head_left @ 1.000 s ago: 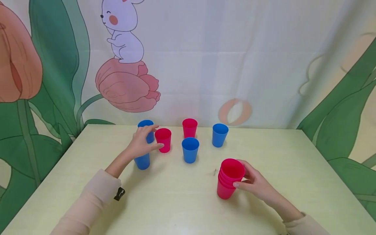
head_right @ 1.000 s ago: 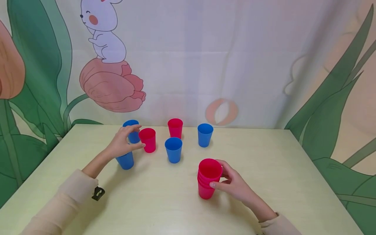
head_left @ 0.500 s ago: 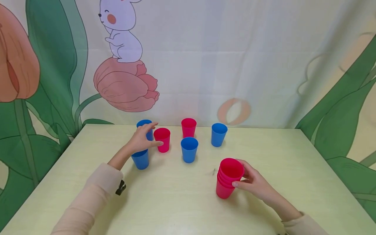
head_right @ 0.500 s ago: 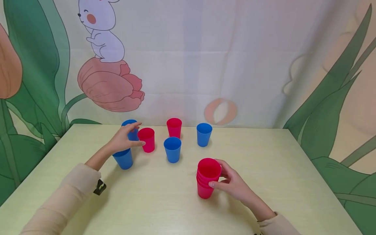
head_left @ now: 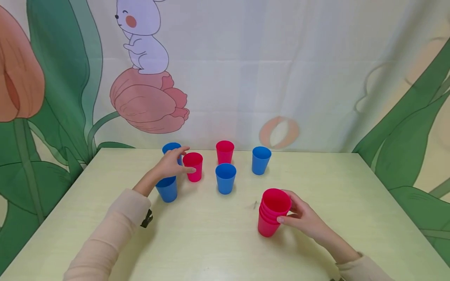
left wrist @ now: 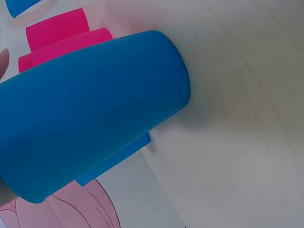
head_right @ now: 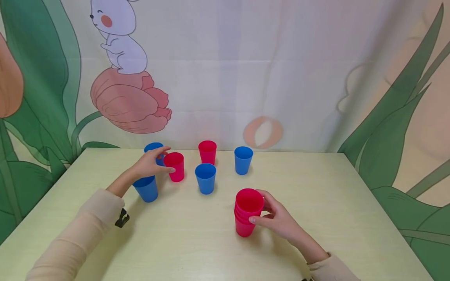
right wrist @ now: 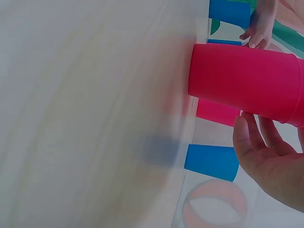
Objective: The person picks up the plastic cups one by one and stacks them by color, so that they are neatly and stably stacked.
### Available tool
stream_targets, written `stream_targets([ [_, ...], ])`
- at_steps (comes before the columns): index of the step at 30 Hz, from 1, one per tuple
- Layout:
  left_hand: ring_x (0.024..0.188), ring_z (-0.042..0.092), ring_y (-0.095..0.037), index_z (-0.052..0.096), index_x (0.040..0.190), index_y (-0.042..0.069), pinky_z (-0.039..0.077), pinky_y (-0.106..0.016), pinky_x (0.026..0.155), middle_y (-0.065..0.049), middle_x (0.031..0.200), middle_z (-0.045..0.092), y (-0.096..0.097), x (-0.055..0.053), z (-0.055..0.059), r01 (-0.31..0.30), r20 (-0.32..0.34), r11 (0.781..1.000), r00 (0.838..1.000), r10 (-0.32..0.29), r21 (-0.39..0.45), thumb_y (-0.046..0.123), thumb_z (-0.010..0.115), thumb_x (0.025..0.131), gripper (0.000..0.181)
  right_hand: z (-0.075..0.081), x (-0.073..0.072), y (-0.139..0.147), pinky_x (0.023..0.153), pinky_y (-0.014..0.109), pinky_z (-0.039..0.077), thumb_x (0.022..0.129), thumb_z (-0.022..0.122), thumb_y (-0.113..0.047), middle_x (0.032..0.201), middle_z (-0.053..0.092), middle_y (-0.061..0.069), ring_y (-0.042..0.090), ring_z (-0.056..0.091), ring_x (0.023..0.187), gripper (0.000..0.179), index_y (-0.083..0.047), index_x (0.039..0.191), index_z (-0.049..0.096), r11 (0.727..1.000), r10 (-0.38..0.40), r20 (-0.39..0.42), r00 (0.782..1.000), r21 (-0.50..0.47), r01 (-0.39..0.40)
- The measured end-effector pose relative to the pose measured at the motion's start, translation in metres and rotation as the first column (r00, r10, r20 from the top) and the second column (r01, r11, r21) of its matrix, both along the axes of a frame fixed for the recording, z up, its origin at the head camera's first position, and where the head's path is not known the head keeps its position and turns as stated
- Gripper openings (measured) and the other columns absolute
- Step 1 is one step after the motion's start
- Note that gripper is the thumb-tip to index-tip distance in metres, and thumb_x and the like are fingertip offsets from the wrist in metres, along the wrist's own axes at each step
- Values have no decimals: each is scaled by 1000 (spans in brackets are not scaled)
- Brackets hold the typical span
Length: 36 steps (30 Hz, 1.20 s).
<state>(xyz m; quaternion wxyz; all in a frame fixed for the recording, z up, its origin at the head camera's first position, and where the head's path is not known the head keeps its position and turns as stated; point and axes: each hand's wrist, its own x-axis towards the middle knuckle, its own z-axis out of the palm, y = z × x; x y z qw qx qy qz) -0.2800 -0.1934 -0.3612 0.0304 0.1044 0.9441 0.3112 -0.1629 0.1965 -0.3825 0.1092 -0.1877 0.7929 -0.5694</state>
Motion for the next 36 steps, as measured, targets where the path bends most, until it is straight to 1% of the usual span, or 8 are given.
stream_targets([
  [5, 117, 40, -37, 32, 141, 4, 48, -48, 82, -21, 131, 44, 1, -5, -4, -8, 37, 1000, 999, 9, -12, 29, 75, 75, 82, -2, -1, 0, 83, 34, 48, 81, 69, -12, 124, 49, 20, 36, 50, 109, 61, -4, 133, 38, 1000, 7, -7, 1000, -5, -7],
  [9, 116, 41, -36, 34, 139, 3, 49, -46, 81, -21, 129, 46, 3, -8, -7, -15, 53, 1000, 998, 15, -6, 27, 75, 75, 80, -2, 0, 1, 81, 32, 50, 80, 70, -11, 124, 49, 19, 35, 51, 107, 61, -4, 133, 38, 1000, 9, -16, 1000, -4, -9],
  [14, 115, 42, -35, 36, 137, 1, 50, -43, 80, -20, 125, 48, 4, -10, -9, -26, 66, 1000, 997, 26, 0, 23, 75, 76, 76, -2, 0, 1, 80, 31, 50, 81, 69, -10, 123, 49, 20, 35, 52, 105, 61, -3, 132, 38, 1000, 11, -27, 1000, -5, -11],
  [20, 114, 41, -36, 38, 135, -1, 51, -42, 78, -21, 121, 49, 4, -10, -8, -23, 55, 1000, 998, 24, -10, 22, 74, 78, 72, -2, 0, 1, 81, 31, 50, 80, 70, -11, 124, 49, 19, 35, 51, 107, 62, -3, 133, 38, 1000, 7, -18, 1000, -7, -7],
  [26, 112, 43, -34, 41, 131, -2, 50, -41, 78, -20, 118, 51, 6, -11, -7, -35, 53, 999, 998, 35, -17, 24, 74, 77, 69, -1, 0, 1, 81, 31, 50, 80, 70, -12, 124, 49, 20, 36, 51, 107, 63, -3, 133, 37, 1000, 9, -11, 1000, -2, -9],
  [32, 113, 42, -34, 40, 131, -2, 49, -43, 81, -20, 119, 50, 9, -9, -6, -52, 67, 999, 996, 52, 1, 27, 75, 76, 71, -1, 0, 1, 81, 30, 49, 80, 70, -12, 123, 50, 20, 36, 51, 107, 62, -3, 133, 38, 1000, 9, -13, 1000, 2, -9],
  [36, 114, 41, -34, 40, 131, -2, 49, -44, 83, -20, 122, 48, 10, -7, -2, -62, 56, 998, 997, 61, 16, 28, 75, 76, 72, 0, 0, 1, 81, 31, 49, 81, 69, -11, 123, 50, 20, 36, 51, 107, 61, -3, 133, 38, 1000, 9, -17, 1000, 3, -9],
])
